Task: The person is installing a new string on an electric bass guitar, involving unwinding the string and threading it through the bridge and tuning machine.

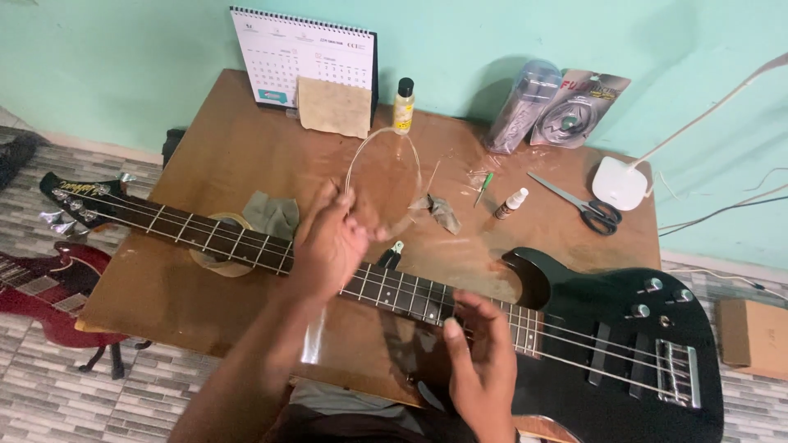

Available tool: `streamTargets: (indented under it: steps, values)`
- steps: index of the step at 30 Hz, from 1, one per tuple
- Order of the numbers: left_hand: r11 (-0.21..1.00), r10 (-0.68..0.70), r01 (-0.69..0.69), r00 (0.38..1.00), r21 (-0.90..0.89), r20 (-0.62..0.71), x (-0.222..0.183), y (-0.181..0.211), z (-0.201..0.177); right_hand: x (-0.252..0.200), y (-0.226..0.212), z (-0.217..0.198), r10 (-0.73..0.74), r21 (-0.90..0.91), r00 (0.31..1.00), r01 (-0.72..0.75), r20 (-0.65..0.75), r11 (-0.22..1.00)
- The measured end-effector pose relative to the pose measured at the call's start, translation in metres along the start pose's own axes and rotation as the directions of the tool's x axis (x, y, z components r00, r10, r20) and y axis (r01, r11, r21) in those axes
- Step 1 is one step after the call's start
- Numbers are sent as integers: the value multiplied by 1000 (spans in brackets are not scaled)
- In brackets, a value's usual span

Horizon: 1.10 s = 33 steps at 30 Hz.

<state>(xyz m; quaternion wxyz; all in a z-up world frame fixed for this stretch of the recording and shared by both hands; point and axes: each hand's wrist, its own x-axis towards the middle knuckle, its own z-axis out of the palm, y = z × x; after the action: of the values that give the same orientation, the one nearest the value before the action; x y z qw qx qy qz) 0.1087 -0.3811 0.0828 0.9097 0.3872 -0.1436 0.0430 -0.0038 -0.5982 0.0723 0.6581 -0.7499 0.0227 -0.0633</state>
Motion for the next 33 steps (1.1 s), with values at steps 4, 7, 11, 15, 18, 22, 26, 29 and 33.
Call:
streamTargets:
  steps: [4,7,11,15,18,22,26,29,33]
  values:
    - [919,-190,141,976,-367,-102,-47,-2,31,5,-9,17,106,278,993,-90,-42,956]
    - [898,-171,102,977,-428,-127,-75,-4,41,-2,-5,24,161,367,986,-133,-46,921]
    - [880,-108,51,990,-472,-94,-105,-5,42,-20,-2,29,164,596,986,-108,-41,796]
    - [883,-110,93,994,-459,-11,-138,0,47,-42,-2,28,113,618,988,-25,-103,786]
    - [899,-118,123,992,-419,39,-160,3,41,-60,-14,20,-80,698,996,32,37,716]
    - [892,-102,122,992,-436,69,-171,9,47,-72,-14,12,3,722,991,-99,134,684]
    - [877,-155,182,983,-444,97,-181,6,57,-87,-39,8,-153,777,938,-157,310,609]
    - [943,-149,183,979,-278,142,-182,7,51,-97,-53,-2,-132,611,972,-16,196,791]
    - [894,-131,65,984,443,121,-174,49,67,-103,-65,-18,-193,185,981,189,0,964]
